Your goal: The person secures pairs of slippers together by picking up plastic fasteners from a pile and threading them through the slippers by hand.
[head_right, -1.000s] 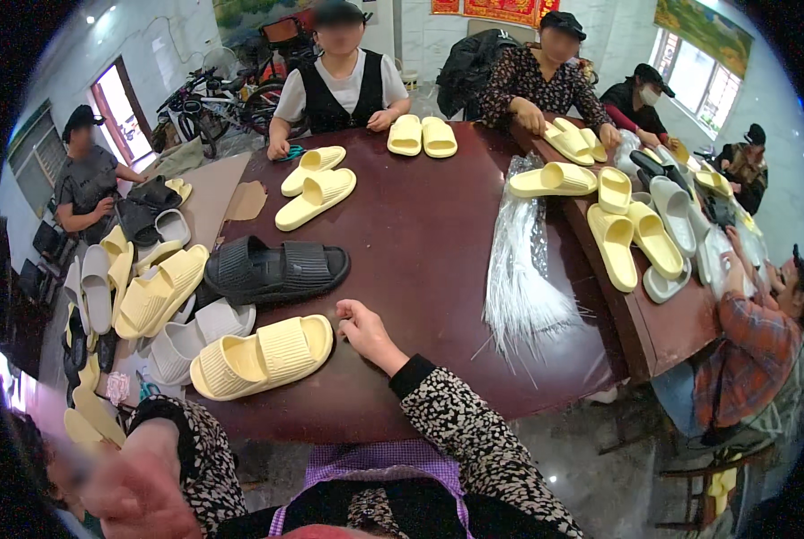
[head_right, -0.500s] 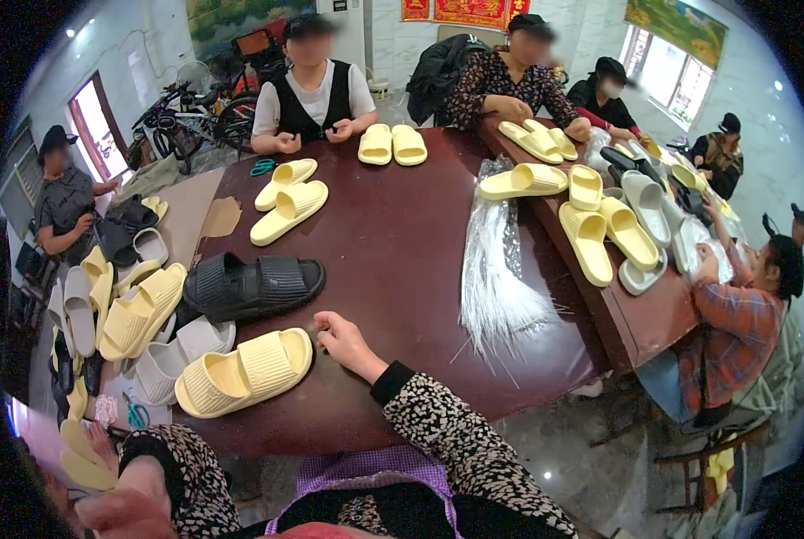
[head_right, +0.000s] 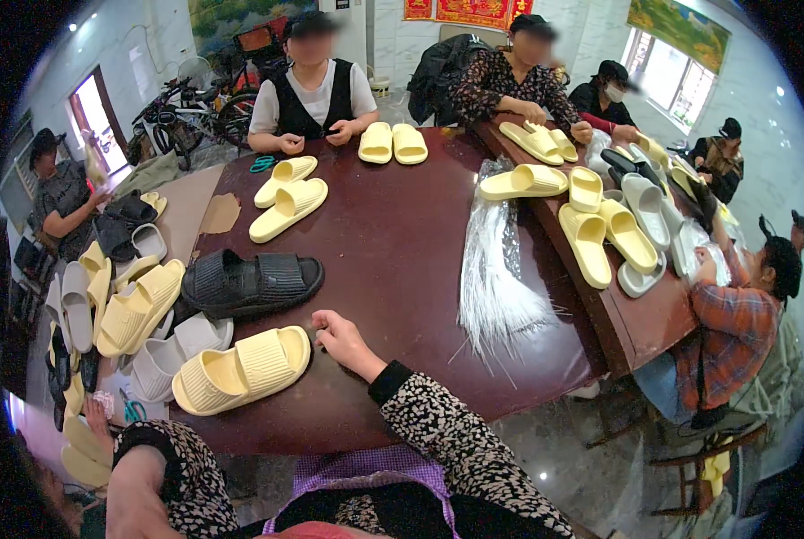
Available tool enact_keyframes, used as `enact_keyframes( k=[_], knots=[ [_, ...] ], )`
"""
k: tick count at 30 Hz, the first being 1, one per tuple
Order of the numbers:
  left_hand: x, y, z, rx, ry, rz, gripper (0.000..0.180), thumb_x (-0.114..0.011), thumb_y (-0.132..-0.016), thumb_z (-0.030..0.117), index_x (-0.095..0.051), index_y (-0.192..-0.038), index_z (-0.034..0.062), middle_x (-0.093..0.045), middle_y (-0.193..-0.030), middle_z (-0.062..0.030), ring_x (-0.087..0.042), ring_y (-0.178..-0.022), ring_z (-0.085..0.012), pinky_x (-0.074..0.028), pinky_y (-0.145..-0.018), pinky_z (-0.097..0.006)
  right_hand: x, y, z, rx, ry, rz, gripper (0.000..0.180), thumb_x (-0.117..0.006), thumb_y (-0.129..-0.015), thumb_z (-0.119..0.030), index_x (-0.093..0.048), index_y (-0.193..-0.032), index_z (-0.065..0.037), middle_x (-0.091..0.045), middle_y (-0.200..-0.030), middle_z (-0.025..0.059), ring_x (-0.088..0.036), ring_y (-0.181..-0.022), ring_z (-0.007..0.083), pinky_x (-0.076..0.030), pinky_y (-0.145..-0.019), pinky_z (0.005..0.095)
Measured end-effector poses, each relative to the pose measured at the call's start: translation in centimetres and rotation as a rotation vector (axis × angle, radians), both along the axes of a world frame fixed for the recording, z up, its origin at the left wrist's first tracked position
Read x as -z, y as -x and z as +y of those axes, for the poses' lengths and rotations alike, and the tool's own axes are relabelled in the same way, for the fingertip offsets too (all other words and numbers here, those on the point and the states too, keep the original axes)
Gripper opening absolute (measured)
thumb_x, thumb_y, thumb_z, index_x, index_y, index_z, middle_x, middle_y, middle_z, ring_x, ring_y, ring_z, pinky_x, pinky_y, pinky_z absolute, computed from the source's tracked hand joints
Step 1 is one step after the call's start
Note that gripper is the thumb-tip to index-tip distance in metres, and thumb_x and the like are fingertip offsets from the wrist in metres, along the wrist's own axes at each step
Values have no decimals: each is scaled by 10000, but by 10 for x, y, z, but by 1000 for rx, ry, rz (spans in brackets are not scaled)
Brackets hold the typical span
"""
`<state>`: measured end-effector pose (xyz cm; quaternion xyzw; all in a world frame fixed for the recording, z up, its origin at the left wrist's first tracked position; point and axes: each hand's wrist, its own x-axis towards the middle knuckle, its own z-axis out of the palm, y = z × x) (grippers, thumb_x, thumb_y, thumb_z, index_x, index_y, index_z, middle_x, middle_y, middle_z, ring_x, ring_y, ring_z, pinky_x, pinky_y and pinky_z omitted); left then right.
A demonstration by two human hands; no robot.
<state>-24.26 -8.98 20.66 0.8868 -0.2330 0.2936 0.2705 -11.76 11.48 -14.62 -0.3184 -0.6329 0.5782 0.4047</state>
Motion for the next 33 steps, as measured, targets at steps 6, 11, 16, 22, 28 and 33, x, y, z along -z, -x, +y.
enact_keyframes(
  k=[6,11,16,22,28,33],
  knots=[
    [8,-1,0,16,34,-34,392,-379,-980,236,-666,-867,-7,-666,-893,-135,-667,-801,-314,-558,-793,-490,-2,-1,1,-8,-1,1,328,-534,-884,11,-519,-1212,19,-612,-1057,71,-623,-780,101,-529,-698,247],
    [9,3,4,-1,38,-66,353,-418,-959,242,-643,-957,-31,-668,-887,-139,-669,-784,-318,-557,-782,-491,2,3,2,-10,10,17,325,-530,-884,14,-521,-1209,19,-609,-1058,71,-622,-783,100,-530,-702,247],
    [67,50,-18,-145,300,-220,464,-602,-908,315,-512,-1310,100,-648,-1092,-208,-644,-972,-367,-434,-939,-651,-6,4,-3,-35,21,8,330,-534,-879,15,-523,-1209,20,-611,-1058,73,-620,-781,102,-529,-713,249],
    [164,70,-23,-1204,708,-548,139,-638,-897,83,-504,-908,47,-546,-746,-88,-561,-582,-215,-524,-683,-373,-7,-4,0,11,18,-48,343,-540,-869,11,-527,-1211,22,-629,-1051,94,-625,-783,114,-539,-711,270],
    [268,165,-37,-2056,893,-490,101,-546,-934,92,-555,-980,2,-586,-832,-122,-565,-663,-211,-493,-717,-338,-2,-3,-1,28,-69,-35,345,-540,-862,9,-536,-1207,18,-639,-1052,107,-631,-790,119,-544,-711,283],
    [321,193,-29,-2517,95,-14,246,-499,-959,134,-548,-1118,-46,-623,-944,-121,-567,-696,-182,-468,-692,-304,-4,-1,0,14,-21,-32,354,-552,-858,6,-540,-1211,9,-639,-1064,112,-635,-812,134,-546,-721,291]
  ],
)
